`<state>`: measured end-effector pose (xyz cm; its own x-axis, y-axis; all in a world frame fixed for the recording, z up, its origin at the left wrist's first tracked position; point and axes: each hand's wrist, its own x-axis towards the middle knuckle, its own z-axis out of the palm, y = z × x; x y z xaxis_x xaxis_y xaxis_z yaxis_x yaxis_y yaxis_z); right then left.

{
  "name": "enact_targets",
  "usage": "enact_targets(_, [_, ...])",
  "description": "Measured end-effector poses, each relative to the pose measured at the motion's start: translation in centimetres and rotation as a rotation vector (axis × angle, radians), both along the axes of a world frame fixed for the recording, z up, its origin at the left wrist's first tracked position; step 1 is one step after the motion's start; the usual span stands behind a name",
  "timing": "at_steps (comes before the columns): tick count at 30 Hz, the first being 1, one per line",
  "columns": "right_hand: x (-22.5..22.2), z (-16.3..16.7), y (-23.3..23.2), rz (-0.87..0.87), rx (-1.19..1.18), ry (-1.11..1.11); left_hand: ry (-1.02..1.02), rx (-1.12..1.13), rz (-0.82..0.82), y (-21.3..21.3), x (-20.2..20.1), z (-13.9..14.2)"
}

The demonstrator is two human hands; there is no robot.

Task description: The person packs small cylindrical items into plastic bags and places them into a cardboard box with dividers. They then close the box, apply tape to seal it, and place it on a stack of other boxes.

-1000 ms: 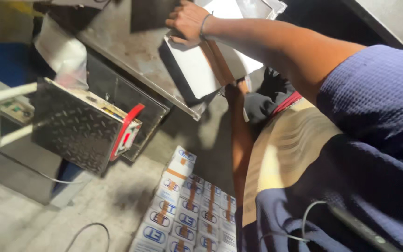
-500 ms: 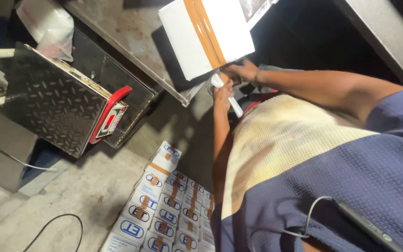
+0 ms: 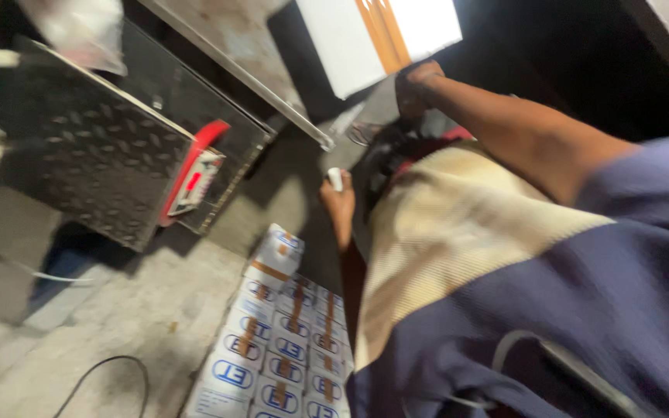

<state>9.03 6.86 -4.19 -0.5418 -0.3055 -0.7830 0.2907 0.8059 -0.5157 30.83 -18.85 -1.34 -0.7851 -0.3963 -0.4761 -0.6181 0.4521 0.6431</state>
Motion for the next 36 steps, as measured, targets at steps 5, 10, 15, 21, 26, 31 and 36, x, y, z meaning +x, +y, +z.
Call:
enact_targets(5, [3.5,1.9,-3.2,0.348,-0.294,0.187,0.177,0.210,0.154,0.8,3.9,-2.7])
enact_targets(10, [1.7,5.3,-14.2,0.461,-0.235,0.204,-0.266,0.377,0.484,2.8,-0.3,-2.1])
enact_targets(15, [-8.0,7.6,-21.2,0.576,-0.214,0.611,0.066,0.124,0.478,5.0,-10.7,-1.5])
enact_targets(21, [-19.5,12.6,-5.1,0.357,-0.564,0.832,0.337,0.457,0.628,11.0,-17.2,1.6])
enact_targets(26, [-25.9,9.5,5.6,0.164,-0.297,0.321,-0.021,0.281,0.476,14.9,-13.9,4.2])
enact_targets(31, [-26.8,2.9,5.5,0.006,-0.712,0.160,-0.179,0.273,0.271,16.1,-13.4,0.0])
enact_targets(36, [-27.9,1.3,5.5,-0.400,-0.852,-0.196,-0.035,0.117,-0.181,16.4,-15.4,-2.8])
